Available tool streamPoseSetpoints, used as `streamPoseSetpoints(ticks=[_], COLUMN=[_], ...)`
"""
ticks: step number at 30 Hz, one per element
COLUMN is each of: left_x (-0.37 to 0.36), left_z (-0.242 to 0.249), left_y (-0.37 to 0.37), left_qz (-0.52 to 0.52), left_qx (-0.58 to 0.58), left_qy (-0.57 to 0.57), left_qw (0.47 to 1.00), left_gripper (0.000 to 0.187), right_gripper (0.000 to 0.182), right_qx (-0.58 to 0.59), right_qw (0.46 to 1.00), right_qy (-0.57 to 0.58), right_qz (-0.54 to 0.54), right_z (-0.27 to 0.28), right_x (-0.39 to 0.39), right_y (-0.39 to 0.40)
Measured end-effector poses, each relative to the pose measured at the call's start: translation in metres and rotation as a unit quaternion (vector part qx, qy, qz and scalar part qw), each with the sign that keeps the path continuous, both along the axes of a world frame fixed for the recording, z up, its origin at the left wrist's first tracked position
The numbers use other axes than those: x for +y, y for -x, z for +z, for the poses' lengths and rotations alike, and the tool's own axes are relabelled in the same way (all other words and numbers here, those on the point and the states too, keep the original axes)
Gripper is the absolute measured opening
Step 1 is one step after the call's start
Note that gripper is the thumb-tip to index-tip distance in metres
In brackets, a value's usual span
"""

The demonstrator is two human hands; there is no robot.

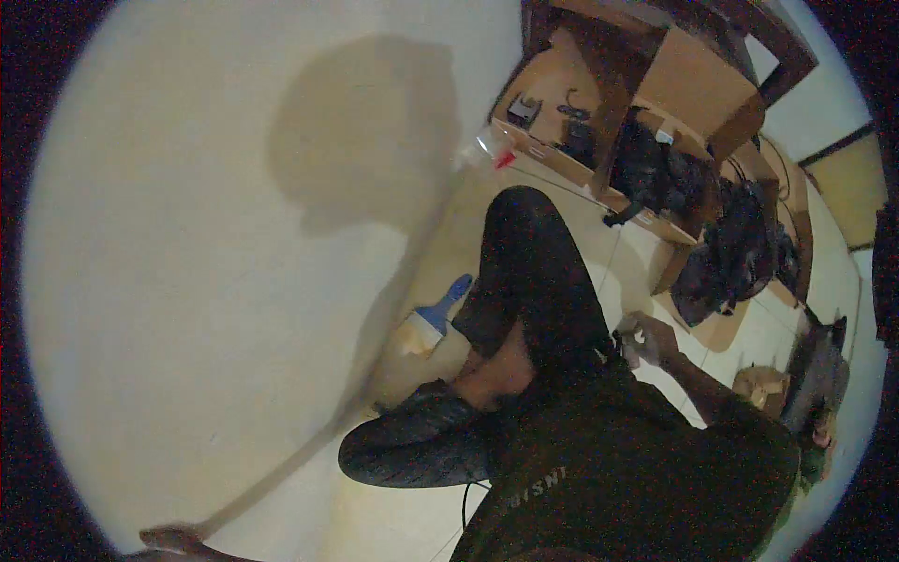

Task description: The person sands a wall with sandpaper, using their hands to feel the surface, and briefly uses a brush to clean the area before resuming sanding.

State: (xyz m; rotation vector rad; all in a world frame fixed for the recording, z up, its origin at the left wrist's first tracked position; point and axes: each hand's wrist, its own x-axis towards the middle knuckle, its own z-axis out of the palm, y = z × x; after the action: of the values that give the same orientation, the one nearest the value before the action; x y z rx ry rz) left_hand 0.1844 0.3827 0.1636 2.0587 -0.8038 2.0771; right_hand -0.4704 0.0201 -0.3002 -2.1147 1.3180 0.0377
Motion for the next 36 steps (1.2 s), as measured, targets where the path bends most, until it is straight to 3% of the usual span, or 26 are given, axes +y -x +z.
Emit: streamPoseSetpoints(ticks=[2,5,6,8,9,10,11,13,16,18,20,21,23,24,26,27,29,30,31,32,33,34,35,36], left_x=[0.050,0.149,0.180,0.337,0.324,0.403,0.382,0.279,0.113,0.044,-0.011,-0.050,-0.106,-0.115,-0.159,-0.182,-0.230,-0.241,-0.255,-0.268,-0.266,-0.271,-0.273,-0.250], left_z=[-0.005,-0.031,-0.039,-0.101,-0.122,-0.146,-0.156,-0.169,-0.152,-0.116,-0.079,-0.056,-0.015,0.001,0.023,0.022,0.002,-0.026,-0.062,-0.098,-0.145,-0.174,-0.214,-0.297], left_y=[-0.006,-0.030,-0.031,-0.103,-0.119,-0.144,-0.135,-0.109,-0.068,-0.044,-0.021,-0.017,0.006,-0.005,0.017,0.023,0.054,0.061,0.072,0.079,0.077,0.086,0.089,0.082], left_qz=[-0.019,0.009,0.058,0.307,0.610,0.548,0.489,0.326,0.153,0.120,0.112,0.119,0.126,0.107,0.089,0.072,0.013,0.039,0.004,-0.026,-0.058,-0.272,-0.368,-0.374], left_qx=[0.029,0.084,0.096,0.143,0.139,0.167,0.185,0.191,0.134,0.059,-0.019,-0.101,-0.059,-0.112,-0.083,-0.086,0.012,0.091,0.152,0.225,0.177,0.405,0.582,0.436], left_qy=[0.035,0.090,0.122,0.092,-0.193,-0.042,0.071,0.273,0.388,0.297,0.155,0.140,0.151,0.111,0.070,0.026,-0.044,-0.105,-0.192,-0.300,-0.452,-0.550,-0.523,-0.616], left_qw=[0.999,0.992,0.986,0.936,0.755,0.818,0.850,0.884,0.899,0.946,0.981,0.978,0.979,0.982,0.990,0.993,0.999,0.989,0.970,0.927,0.872,0.678,0.502,0.539], left_gripper=[0.124,0.131,0.117,0.090,0.079,0.078,0.077,0.077,0.078,0.075,0.068,0.068,0.075,0.079,0.082,0.085,0.096,0.098,0.099,0.089,0.072,0.059,0.062,0.061], right_gripper=[0.033,0.037,0.039,0.031,0.027,0.029,0.032,0.028,0.025,0.023,0.019,0.017,0.013,0.011,0.011,0.012,0.011,0.010,0.014,0.019,0.023,0.023,0.023,0.023], right_qx=[0.101,0.017,0.002,-0.105,-0.159,-0.163,-0.169,-0.324,-0.371,-0.424,-0.499,-0.529,-0.573,-0.592,-0.574,-0.486,-0.469,-0.537,-0.528,-0.515,-0.498,-0.496,-0.490,-0.479], right_qw=[0.995,0.999,0.999,0.986,0.969,0.966,0.962,0.924,0.911,0.886,0.865,0.849,0.817,0.802,0.776,0.811,0.829,0.812,0.805,0.796,0.787,0.810,0.832,0.854], right_qy=[0.005,-0.013,-0.012,0.122,0.185,0.195,0.207,0.154,0.155,0.189,0.052,-0.009,-0.066,-0.076,-0.259,-0.324,-0.304,-0.227,-0.273,-0.318,-0.363,-0.312,-0.257,-0.203], right_qz=[0.004,-0.028,-0.036,-0.038,-0.038,-0.043,-0.049,-0.135,-0.097,-0.010,-0.013,-0.015,-0.019,-0.027,-0.030,-0.040,-0.012,0.022,0.002,-0.019,-0.040,-0.031,-0.024,-0.015], right_z=[-0.021,-0.010,-0.008,0.003,0.009,0.025,0.043,0.088,0.136,0.164,0.158,0.156,0.155,0.152,0.149,0.174,0.158,0.118,0.110,0.104,0.102,0.103,0.103,0.103], right_x=[-0.012,-0.038,-0.047,-0.070,-0.082,-0.098,-0.113,-0.121,-0.126,-0.113,-0.093,-0.080,-0.045,-0.027,0.005,0.014,0.041,0.058,0.063,0.066,0.063,0.050,0.030,0.011], right_y=[0.010,-0.010,-0.016,-0.043,-0.061,-0.081,-0.107,-0.169,-0.242,-0.278,-0.318,-0.338,-0.369,-0.379,-0.385,-0.380,-0.374,-0.373,-0.368,-0.364,-0.359,-0.354,-0.349,-0.339])
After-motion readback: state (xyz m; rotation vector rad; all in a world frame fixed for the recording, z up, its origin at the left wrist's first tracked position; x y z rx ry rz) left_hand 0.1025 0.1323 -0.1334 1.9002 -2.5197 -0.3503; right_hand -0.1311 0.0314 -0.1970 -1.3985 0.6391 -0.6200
